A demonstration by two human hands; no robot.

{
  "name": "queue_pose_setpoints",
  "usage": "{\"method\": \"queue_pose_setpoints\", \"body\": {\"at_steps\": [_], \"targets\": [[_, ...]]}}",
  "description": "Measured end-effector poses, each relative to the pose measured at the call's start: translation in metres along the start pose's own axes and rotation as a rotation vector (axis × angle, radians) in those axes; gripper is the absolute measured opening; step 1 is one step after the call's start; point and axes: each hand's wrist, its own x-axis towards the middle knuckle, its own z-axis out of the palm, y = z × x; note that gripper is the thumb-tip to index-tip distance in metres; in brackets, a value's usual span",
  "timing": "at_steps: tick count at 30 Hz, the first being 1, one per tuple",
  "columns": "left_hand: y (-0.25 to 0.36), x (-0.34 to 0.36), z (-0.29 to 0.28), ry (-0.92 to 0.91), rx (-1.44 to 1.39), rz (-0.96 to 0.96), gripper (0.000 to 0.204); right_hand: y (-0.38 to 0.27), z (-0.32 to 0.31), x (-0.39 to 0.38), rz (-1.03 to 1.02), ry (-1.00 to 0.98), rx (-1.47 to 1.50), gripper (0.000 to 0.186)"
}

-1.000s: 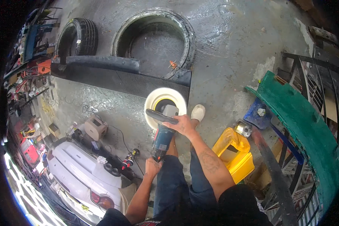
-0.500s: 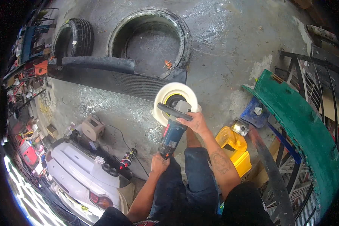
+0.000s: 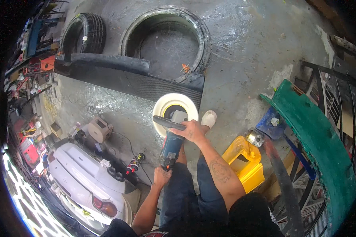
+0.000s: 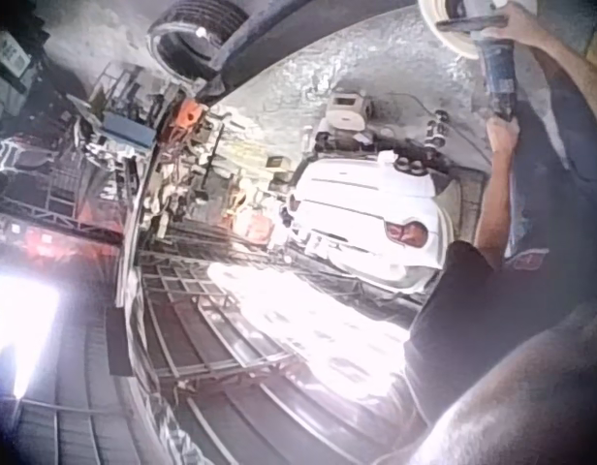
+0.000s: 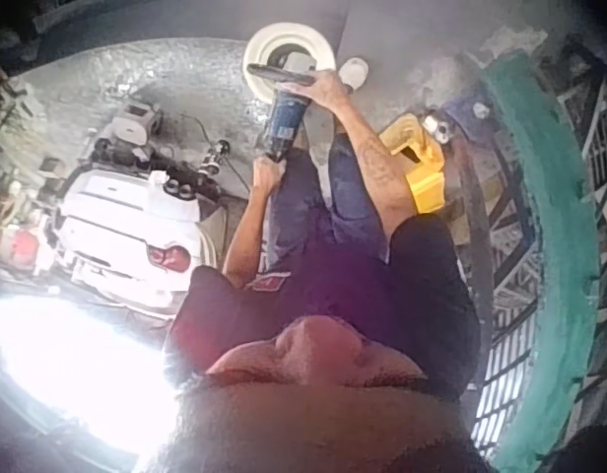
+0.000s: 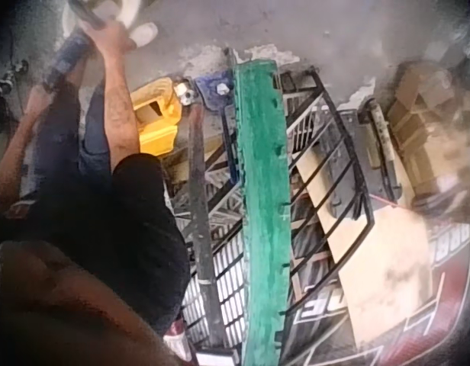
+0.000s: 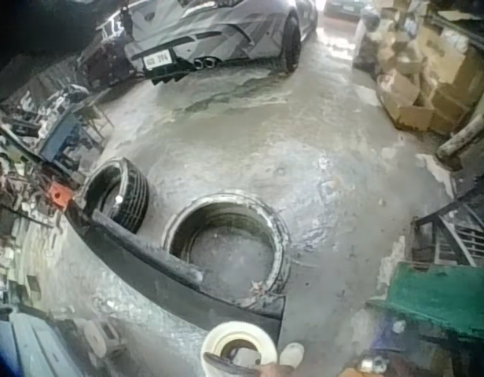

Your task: The person uses a power polisher to buff a long black carbon fiber component, moving the tool steadily along its surface.

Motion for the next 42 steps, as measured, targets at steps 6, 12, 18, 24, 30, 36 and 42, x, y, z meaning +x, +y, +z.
{"method": "queue_pose_setpoints", "body": {"at_steps": [6, 12, 18, 24, 30, 36, 42], "targets": [[0.016, 0.015, 0.006, -0.03, -0.023, 0.011, 0.038, -0.008, -0.019, 0.024, 0.014, -0.039, -0.057, 0.061], [0.039, 0.026, 0.011, -0.035, -0.142, 0.059, 0.044, -0.012, -0.04, 0.033, 0.01, -0.025, -0.082, 0.055], [0.038, 0.031, 0.009, 0.025, -0.16, 0.14, 0.048, -0.02, -0.034, 0.041, -0.011, -0.02, -0.079, 0.055], [0.024, 0.03, -0.003, 0.06, -0.249, 0.015, 0.037, -0.035, -0.01, 0.054, -0.016, -0.078, -0.069, 0.058], [-0.023, 0.027, -0.006, 0.139, -0.178, -0.07, 0.035, -0.062, 0.043, 0.074, -0.075, -0.202, -0.124, 0.065], [-0.045, 0.027, -0.016, 0.105, -0.226, -0.07, 0.033, -0.065, 0.062, 0.076, -0.056, -0.251, -0.108, 0.068], [-0.043, 0.04, -0.022, 0.1, -0.229, -0.073, 0.032, -0.081, 0.055, 0.088, -0.058, -0.233, -0.138, 0.07]]}}
